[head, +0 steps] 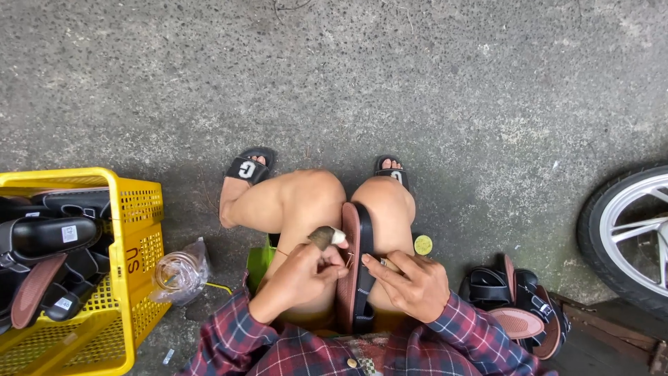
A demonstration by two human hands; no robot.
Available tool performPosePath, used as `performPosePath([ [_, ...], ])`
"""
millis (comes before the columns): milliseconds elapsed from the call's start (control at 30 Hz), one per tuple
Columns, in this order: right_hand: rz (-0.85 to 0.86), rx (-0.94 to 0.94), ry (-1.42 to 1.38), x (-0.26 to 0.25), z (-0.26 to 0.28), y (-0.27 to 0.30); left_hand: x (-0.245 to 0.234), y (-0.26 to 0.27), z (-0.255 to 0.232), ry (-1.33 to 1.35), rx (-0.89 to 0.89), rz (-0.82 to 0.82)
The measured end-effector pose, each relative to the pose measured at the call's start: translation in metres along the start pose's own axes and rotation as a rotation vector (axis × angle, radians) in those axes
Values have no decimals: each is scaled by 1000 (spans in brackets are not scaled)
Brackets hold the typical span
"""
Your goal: Hand-stitching a shoe sole using an awl and thread while sitting on the floor.
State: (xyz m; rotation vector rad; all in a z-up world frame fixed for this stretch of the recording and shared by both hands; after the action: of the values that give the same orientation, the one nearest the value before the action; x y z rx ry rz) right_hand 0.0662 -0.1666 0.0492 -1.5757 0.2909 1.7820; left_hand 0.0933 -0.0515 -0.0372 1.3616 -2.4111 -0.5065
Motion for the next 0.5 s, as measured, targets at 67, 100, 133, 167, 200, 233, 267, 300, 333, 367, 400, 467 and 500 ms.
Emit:
performPosePath([
  [67,92,16,-23,1,-8,3,-6,-2,3,2,-33,-20],
  [100,184,27,-46,6,-11,6,-10,-3,5,5,-64,-43],
  [133,180,31,-48,-5,-17,9,-9,-4,-1,0,-67,-41],
  [167,369,20,10,0,-22,16,-10,-2,-15,-199,5,-109],
  [200,558,11,71,4,-28,26,-9,-1,-30,-397,81,-175],
  [233,555,16,70,-7,-31,33,-9,-1,-30,-402,82,-171],
  [267,611,17,24,-13,-34,44,-6,4,-40,-569,188,-238],
  [300,668,17,-24,-20,-37,56,-1,10,-48,-736,294,-303],
  [333,666,23,-22,-17,-30,48,-3,8,-48,-738,298,-298],
  [367,565,89,-47,-21,-29,37,-5,9,-54,-782,364,-348],
  [400,465,152,-71,-27,-27,29,-4,12,-59,-824,430,-400],
  [467,438,202,-161,-8,-24,32,-10,7,-63,-865,433,-473],
  [500,410,247,-254,3,-22,34,-16,7,-66,-906,434,-551],
])
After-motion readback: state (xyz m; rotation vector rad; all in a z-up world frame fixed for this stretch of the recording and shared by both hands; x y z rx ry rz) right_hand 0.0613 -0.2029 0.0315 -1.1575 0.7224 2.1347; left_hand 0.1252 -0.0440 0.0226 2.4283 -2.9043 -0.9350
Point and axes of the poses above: each hand's wrist, its own y-axis away from the middle knuckle, its own x-axis out of the palm, z = x × y, the point moved 10 cm from there along -y, towards the middle knuckle, and after that the axes turned 14 degrees about -x, right-handed, at the moved point
